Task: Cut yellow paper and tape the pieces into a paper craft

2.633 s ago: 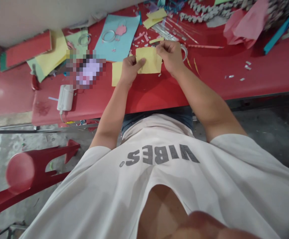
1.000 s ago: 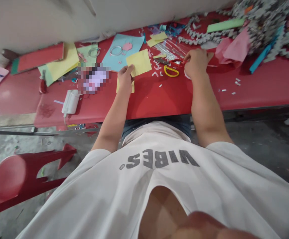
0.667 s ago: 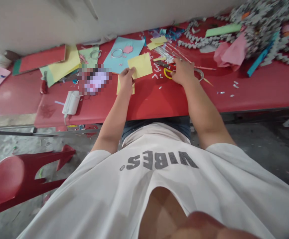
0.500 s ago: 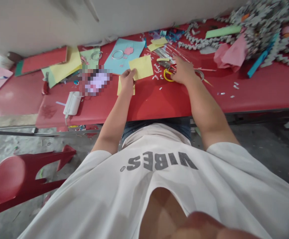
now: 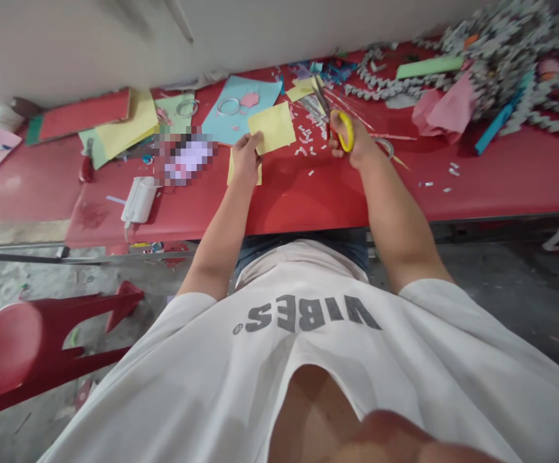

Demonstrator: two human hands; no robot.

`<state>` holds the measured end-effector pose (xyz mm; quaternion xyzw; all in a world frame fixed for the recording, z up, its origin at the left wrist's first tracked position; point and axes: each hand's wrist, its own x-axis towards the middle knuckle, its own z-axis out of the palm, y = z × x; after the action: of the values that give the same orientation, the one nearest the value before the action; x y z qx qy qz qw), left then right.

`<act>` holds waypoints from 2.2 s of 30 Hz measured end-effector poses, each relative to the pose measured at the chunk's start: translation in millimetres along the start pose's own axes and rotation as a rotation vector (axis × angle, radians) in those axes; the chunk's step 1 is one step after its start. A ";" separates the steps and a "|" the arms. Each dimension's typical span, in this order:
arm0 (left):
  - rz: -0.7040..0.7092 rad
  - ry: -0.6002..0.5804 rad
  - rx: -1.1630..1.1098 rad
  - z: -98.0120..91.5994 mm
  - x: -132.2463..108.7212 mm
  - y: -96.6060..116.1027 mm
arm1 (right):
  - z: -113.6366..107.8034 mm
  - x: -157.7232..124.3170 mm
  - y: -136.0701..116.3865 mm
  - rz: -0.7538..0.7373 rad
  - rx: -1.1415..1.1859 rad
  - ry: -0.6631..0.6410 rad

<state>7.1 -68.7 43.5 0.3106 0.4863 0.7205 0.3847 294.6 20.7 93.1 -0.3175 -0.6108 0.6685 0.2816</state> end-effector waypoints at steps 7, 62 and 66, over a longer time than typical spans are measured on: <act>0.016 -0.019 -0.011 0.0 1.1 -2.0 | 3.6 -7.5 1.7 -0.002 0.374 -0.226; -0.196 -0.121 -0.170 9.8 -9.8 21.3 | 13.7 22.8 33.6 -0.022 0.692 -0.348; -0.086 0.004 -0.043 4.1 1.4 8.6 | 31.7 40.8 51.8 -0.160 0.685 0.043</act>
<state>7.6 -67.7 53.1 0.2797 0.4844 0.7140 0.4210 244.7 26.7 39.9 -0.1700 -0.3680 0.8034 0.4362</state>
